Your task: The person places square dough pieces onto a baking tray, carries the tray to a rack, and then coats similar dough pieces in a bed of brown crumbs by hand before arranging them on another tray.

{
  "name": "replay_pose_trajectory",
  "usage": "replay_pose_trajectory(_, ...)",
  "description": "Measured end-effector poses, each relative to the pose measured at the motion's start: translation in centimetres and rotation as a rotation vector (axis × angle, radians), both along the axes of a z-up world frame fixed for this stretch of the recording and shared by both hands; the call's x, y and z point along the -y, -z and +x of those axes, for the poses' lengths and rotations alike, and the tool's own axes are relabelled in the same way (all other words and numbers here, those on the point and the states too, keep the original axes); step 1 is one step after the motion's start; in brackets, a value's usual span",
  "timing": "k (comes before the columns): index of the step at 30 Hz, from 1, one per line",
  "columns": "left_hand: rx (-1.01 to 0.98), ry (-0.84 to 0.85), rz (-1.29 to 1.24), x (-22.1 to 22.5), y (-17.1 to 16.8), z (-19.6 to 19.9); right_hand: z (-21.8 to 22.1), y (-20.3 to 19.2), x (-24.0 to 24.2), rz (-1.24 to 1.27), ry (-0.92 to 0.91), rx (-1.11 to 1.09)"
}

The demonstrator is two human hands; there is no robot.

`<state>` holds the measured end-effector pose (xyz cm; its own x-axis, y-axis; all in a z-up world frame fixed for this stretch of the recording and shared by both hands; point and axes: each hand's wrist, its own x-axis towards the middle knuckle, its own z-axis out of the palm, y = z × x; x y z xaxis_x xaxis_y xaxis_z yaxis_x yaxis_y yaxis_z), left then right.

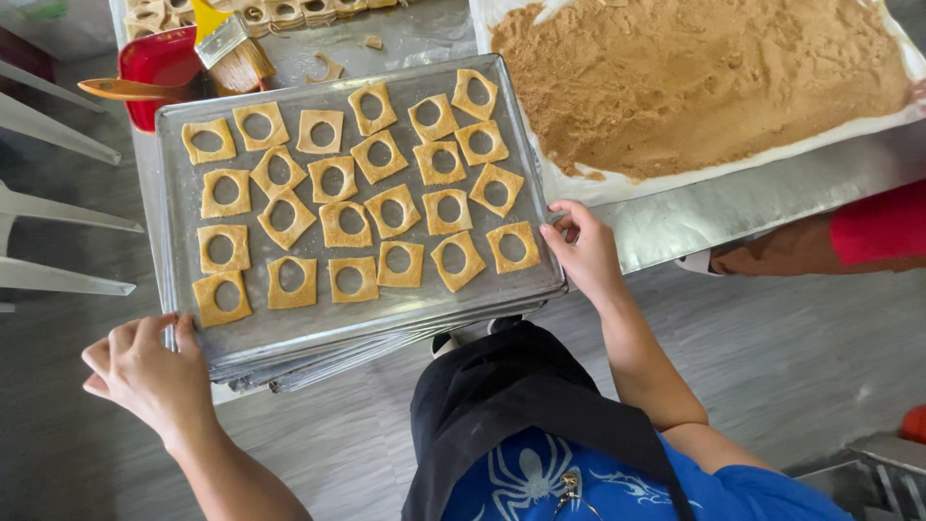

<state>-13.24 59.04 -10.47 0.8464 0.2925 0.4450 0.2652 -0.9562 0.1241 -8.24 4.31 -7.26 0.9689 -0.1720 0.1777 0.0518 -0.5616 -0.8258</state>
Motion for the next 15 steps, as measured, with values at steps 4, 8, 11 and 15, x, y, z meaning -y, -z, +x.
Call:
replay_pose_trajectory(4,-0.036,-0.037,-0.005,0.2,1.3,0.1,1.4,0.4,1.1,0.046,-0.007,-0.047)
replay_pose_trajectory(8,-0.128,-0.042,-0.048,-0.4,1.7,1.3,2.1,0.8,1.4,0.056,-0.029,-0.038)
replay_pose_trajectory(11,-0.154,-0.018,-0.072,-1.2,2.2,1.8,2.3,1.3,1.7,0.108,-0.058,-0.008)
replay_pose_trajectory(15,-0.150,0.018,-0.067,-1.6,1.8,2.0,2.5,1.8,1.7,0.105,-0.044,-0.009)
